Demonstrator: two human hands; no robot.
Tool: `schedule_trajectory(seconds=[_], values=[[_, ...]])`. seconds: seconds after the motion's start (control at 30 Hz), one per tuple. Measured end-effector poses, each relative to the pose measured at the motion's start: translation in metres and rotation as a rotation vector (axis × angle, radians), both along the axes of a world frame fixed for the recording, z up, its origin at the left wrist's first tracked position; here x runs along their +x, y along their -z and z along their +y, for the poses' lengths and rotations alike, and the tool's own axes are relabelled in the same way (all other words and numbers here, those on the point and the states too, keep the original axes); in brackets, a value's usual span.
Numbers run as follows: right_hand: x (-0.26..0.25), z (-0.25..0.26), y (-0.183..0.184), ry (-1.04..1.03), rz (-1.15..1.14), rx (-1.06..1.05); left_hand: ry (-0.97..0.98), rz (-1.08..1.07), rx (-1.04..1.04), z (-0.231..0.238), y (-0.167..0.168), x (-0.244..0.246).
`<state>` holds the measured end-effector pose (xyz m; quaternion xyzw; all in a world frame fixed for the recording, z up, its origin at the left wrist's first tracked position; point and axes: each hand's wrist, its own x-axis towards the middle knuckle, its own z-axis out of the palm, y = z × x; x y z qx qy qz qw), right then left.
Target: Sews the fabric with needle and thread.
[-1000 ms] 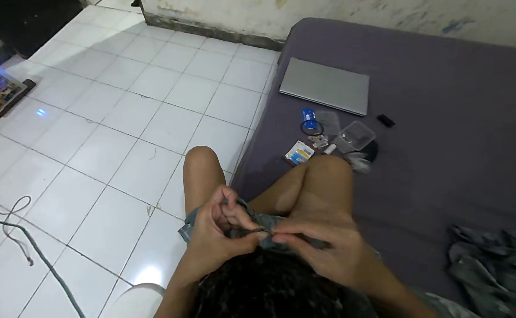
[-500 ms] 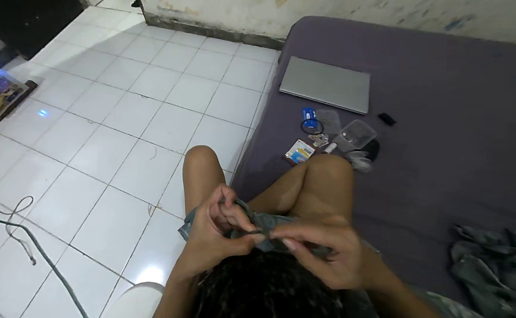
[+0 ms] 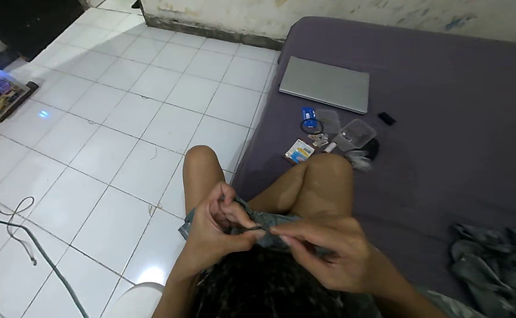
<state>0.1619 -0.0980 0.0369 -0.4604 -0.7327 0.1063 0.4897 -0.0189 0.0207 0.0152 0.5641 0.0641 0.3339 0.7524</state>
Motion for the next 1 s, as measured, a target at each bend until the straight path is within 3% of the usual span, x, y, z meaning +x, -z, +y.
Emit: schedule_trajectory(seconds=[1.0], values=[[0.001,0.0002,0.0008,-0.003,-0.016,0.003,0.003,0.001,-0.006,0.0003,0.0005,-0.0005]])
